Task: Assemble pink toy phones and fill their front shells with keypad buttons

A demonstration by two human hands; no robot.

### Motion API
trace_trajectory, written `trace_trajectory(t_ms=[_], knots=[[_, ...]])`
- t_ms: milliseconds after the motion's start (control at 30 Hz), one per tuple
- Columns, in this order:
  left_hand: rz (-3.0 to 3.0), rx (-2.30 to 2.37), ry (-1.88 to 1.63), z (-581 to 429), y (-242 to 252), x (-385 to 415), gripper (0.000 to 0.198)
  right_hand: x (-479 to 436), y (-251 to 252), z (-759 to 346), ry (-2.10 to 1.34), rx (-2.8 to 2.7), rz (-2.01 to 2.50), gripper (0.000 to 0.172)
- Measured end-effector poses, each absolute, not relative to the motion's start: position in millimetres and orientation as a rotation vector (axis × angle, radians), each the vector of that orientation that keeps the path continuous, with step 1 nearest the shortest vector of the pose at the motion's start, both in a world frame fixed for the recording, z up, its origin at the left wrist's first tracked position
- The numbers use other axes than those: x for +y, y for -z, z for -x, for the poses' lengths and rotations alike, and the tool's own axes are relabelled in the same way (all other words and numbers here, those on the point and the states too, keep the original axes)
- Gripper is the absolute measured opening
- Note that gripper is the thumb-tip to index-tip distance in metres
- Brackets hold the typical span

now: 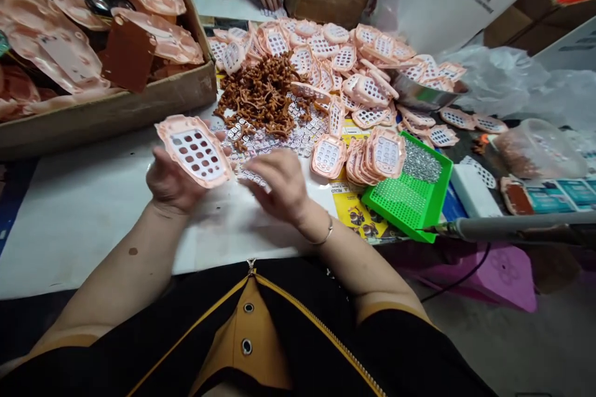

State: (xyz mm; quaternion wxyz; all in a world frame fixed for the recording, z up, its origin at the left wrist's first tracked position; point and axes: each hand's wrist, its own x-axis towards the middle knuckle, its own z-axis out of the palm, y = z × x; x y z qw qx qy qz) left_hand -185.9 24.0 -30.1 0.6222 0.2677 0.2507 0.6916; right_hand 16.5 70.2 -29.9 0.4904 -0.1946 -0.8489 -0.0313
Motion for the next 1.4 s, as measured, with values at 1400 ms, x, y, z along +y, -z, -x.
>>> trace_trajectory(t_ms=[1400], knots=[[-0.665,0.657,-1.546,190,43,27,0.064,81,-3,-2,-0.389,-2.514,0.952,0.022]])
